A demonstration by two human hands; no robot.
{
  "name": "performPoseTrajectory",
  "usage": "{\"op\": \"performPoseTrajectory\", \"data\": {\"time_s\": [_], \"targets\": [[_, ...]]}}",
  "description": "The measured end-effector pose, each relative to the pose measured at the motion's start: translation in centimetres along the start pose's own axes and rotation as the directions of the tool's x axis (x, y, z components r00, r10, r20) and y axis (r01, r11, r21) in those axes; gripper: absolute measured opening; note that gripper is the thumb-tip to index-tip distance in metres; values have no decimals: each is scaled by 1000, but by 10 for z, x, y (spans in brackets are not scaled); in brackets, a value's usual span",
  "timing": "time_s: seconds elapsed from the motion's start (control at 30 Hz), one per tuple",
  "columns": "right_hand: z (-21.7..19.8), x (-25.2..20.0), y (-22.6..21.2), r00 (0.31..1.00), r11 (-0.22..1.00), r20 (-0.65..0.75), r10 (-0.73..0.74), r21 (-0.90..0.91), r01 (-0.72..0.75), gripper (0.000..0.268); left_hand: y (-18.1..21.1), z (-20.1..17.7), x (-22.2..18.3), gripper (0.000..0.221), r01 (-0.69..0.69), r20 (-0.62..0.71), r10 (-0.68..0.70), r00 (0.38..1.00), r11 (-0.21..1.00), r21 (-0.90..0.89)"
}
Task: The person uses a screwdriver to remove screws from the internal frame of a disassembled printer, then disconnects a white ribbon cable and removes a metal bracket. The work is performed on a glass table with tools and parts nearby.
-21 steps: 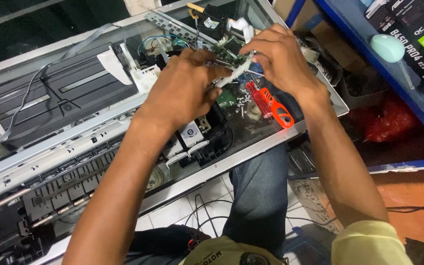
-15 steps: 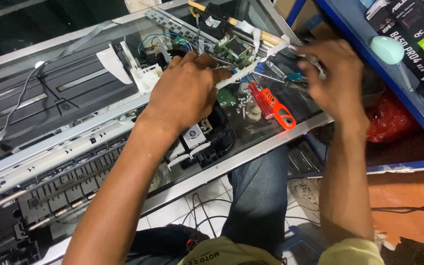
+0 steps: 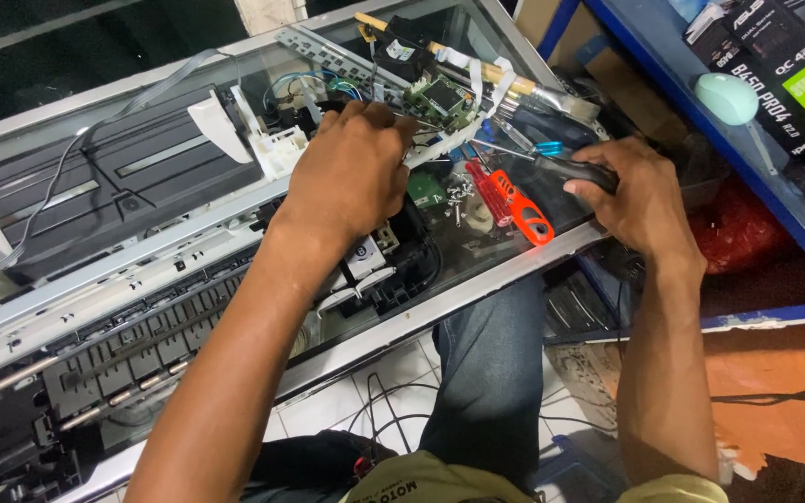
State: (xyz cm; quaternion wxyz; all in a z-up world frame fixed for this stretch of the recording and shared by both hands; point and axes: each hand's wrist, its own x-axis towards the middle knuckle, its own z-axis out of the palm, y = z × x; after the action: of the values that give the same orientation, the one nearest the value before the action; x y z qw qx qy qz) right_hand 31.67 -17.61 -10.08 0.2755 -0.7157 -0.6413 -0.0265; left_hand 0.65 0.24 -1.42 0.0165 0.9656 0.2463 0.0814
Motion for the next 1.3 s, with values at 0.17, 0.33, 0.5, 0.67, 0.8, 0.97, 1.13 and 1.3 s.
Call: {"op": "performPoseTrajectory", "data": {"time_s": [0.17, 0.33, 0.5, 0.67, 0.8, 0.97, 1.13, 1.3], "targets": [[-17, -4, -3, 998, 998, -1, 59, -12, -59, 33, -4, 15, 6, 19, 18, -56, -16, 998, 999, 43], [-36, -24, 3, 991, 991, -9, 131, -34, -131, 31, 8, -1, 5, 21, 111, 83, -115, 990, 992, 56], [-58, -40, 10, 997, 979, -73, 21, -199, -35, 37, -2, 18, 7, 21, 76, -1, -76, 997, 991, 107], [-88, -61, 7, 993, 957, -120, -25, -291, -11, 38, 8, 0, 2, 22, 125, 91, -133, 987, 988, 90], [-102, -85, 6, 976, 973, -175, 129, -165, -159, 30, 5, 9, 1, 17, 92, -2, -92, 996, 991, 100], [-98, -125, 30, 954, 981, -230, 191, 2, -196, 29, 5, 14, 1, 20, 65, -101, -47, 994, 982, 180], [-93, -155, -26, 974, 989, -182, 132, 92, -117, 42, 2, 23, 2, 37, 67, -216, -4, 976, 956, 284], [-44, -204, -63, 870, 815, -119, 478, 430, -389, 33, 6, 8, -1, 56, 1, -294, 23, 956, 997, 81]]}}
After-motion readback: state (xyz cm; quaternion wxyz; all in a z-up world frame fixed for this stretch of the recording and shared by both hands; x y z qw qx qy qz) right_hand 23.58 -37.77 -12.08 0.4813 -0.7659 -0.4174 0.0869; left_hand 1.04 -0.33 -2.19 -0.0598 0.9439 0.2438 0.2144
